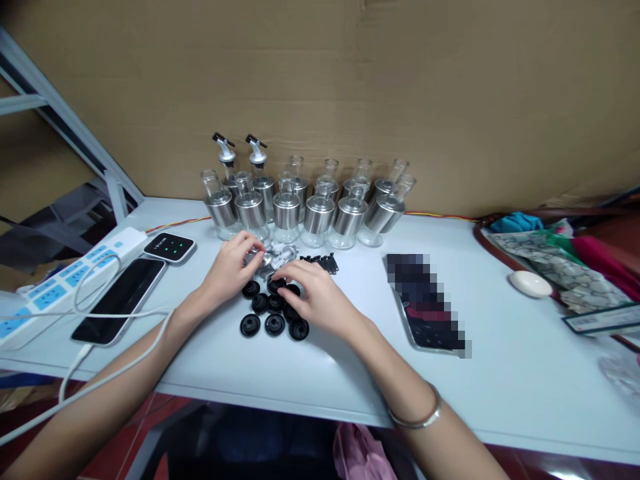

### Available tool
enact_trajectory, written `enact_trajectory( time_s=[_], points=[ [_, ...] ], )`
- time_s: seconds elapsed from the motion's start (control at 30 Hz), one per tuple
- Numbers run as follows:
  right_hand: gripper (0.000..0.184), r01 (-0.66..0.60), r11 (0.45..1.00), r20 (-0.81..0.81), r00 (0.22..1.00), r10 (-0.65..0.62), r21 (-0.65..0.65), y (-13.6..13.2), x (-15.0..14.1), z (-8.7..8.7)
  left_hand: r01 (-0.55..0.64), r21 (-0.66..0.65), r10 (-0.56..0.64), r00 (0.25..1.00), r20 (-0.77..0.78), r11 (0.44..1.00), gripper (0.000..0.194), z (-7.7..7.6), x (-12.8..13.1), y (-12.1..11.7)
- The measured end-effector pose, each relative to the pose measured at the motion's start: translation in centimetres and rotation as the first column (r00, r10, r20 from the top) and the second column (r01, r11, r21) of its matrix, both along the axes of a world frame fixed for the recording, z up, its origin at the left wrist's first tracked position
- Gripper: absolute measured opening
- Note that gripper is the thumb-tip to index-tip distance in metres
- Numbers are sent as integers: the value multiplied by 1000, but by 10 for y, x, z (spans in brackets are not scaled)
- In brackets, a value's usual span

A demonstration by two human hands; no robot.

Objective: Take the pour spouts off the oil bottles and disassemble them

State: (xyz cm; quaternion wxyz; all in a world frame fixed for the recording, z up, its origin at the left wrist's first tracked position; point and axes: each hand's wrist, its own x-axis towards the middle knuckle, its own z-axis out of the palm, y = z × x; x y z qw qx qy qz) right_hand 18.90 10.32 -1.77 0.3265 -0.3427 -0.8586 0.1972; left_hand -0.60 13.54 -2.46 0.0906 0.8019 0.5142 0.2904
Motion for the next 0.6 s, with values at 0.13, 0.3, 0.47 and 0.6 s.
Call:
enact_trajectory(
  time_s=[0.13,0.3,0.47,0.6],
  points=[
    [23,-48,998,10,999,48,-27,-1,4,9,-7,-3,7,1000,-5,1000,9,1,0,0],
    [28,-84,977,92,990,103,-195,-3,7,14,-14,1,14,1000,-14,1000,10,2,0,-1],
    [30,-100,971,43,993,112,-216,-4,8,15,-102,28,101,995,14,994,9,5,-1,-2],
    [26,-75,978,37,996,84,-195,-2,9,14,-120,33,119,993,27,992,9,6,-1,-2]
  ],
)
